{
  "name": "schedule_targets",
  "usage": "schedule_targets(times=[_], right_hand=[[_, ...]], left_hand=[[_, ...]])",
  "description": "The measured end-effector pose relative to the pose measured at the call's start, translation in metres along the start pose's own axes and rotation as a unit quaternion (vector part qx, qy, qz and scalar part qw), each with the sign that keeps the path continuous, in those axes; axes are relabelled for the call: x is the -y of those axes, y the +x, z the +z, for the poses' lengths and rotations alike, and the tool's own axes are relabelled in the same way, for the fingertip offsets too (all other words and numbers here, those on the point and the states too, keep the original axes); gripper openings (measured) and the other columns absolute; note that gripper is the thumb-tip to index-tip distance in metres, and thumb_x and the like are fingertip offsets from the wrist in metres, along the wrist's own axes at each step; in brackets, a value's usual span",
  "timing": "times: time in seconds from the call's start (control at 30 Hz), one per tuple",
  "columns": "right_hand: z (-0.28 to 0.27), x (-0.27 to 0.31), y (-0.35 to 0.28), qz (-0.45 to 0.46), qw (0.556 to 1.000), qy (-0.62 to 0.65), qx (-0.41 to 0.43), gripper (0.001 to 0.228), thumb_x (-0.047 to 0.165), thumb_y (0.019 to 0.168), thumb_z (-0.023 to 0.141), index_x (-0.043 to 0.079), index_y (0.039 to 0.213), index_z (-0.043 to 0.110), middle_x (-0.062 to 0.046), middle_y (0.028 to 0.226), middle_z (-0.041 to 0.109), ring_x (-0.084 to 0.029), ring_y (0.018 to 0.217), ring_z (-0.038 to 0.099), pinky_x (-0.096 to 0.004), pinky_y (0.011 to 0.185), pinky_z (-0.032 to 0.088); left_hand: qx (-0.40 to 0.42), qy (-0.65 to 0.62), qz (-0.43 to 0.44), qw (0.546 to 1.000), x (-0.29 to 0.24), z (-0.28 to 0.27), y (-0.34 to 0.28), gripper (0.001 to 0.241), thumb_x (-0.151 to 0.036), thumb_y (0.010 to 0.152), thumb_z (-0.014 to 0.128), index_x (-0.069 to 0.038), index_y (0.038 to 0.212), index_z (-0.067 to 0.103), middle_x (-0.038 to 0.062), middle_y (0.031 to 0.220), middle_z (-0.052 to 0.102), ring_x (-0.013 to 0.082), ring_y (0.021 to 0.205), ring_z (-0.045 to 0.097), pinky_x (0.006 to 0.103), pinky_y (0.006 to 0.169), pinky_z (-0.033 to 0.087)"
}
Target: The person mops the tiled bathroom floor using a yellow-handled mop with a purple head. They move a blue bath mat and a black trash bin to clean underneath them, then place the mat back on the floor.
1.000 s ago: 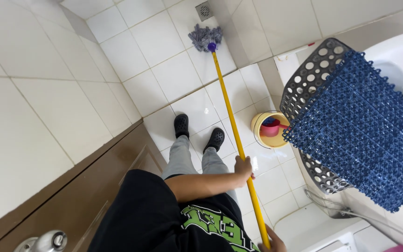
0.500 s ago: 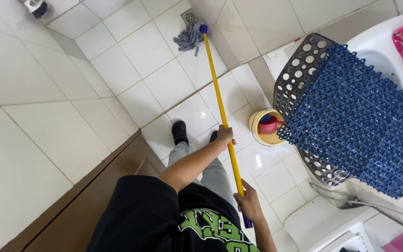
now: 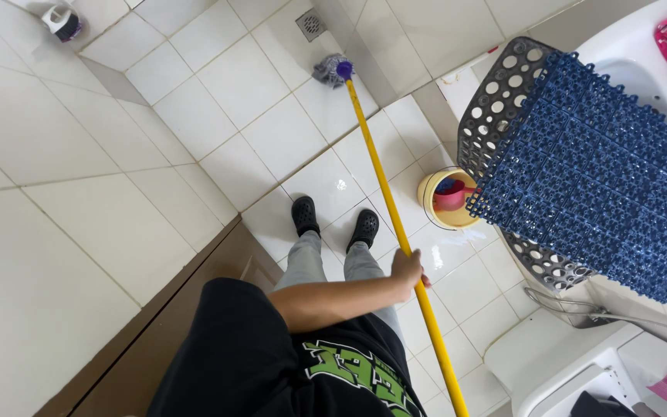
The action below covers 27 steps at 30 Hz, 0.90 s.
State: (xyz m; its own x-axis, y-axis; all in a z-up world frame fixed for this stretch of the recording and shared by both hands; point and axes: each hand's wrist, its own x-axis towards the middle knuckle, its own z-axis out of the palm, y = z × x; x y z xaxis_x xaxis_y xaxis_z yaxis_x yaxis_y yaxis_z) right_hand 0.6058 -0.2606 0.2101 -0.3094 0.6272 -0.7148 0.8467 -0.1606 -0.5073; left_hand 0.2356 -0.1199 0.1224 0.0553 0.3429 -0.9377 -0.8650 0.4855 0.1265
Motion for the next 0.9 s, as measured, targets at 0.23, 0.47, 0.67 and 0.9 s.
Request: schedule_targets(times=[0.23, 0.47, 0.67, 0.9], right_hand=[[0.011, 0.000, -0.007, 0.108, 0.994, -0.032, -0.004, 0.078, -0.001, 0.071, 0.076, 0.011, 0.144, 0.053, -0.014, 0.094, 0.081, -0.014, 0.081, 0.080, -0.033, 0.083, 0.060], [-0.006, 0.222, 0.046, 0.198, 0.978, -0.017, 0.055, 0.072, 0.002, 0.084, 0.071, 0.012, 0.151, 0.047, -0.018, 0.075, 0.071, -0.020, 0.059, 0.065, -0.035, 0.063, 0.054], [-0.018, 0.300, 0.140, 0.138, 0.988, 0.006, 0.064, 0.070, 0.005, 0.083, 0.061, 0.007, 0.151, 0.044, -0.011, 0.064, 0.064, -0.018, 0.045, 0.054, -0.035, 0.047, 0.050], [-0.041, 0.318, 0.205, 0.056, 0.993, 0.044, 0.093, 0.070, 0.006, 0.080, 0.061, 0.001, 0.148, 0.047, -0.009, 0.059, 0.059, -0.017, 0.041, 0.055, -0.033, 0.043, 0.048]], left_hand=[[0.015, 0.016, -0.005, 1.000, 0.030, -0.005, 0.072, 0.024, -0.028, 0.107, 0.050, -0.006, 0.108, 0.041, 0.007, 0.073, 0.051, 0.0187, 0.049, 0.056, 0.0400, 0.049, 0.059], [-0.036, 0.026, 0.032, 0.998, -0.023, -0.031, 0.198, 0.020, -0.024, 0.105, 0.052, -0.006, 0.107, 0.043, 0.010, 0.073, 0.054, 0.0213, 0.050, 0.059, 0.0400, 0.049, 0.060], [-0.048, 0.091, 0.137, 0.985, -0.088, -0.047, 0.230, 0.025, 0.002, 0.093, 0.052, 0.000, 0.115, 0.042, 0.015, 0.079, 0.058, 0.0246, 0.052, 0.062, 0.0416, 0.047, 0.057], [-0.115, 0.131, 0.207, 0.963, -0.164, -0.019, 0.195, 0.046, 0.005, 0.090, 0.047, -0.001, 0.136, 0.040, 0.017, 0.092, 0.062, 0.0229, 0.060, 0.063, 0.0366, 0.052, 0.056]])
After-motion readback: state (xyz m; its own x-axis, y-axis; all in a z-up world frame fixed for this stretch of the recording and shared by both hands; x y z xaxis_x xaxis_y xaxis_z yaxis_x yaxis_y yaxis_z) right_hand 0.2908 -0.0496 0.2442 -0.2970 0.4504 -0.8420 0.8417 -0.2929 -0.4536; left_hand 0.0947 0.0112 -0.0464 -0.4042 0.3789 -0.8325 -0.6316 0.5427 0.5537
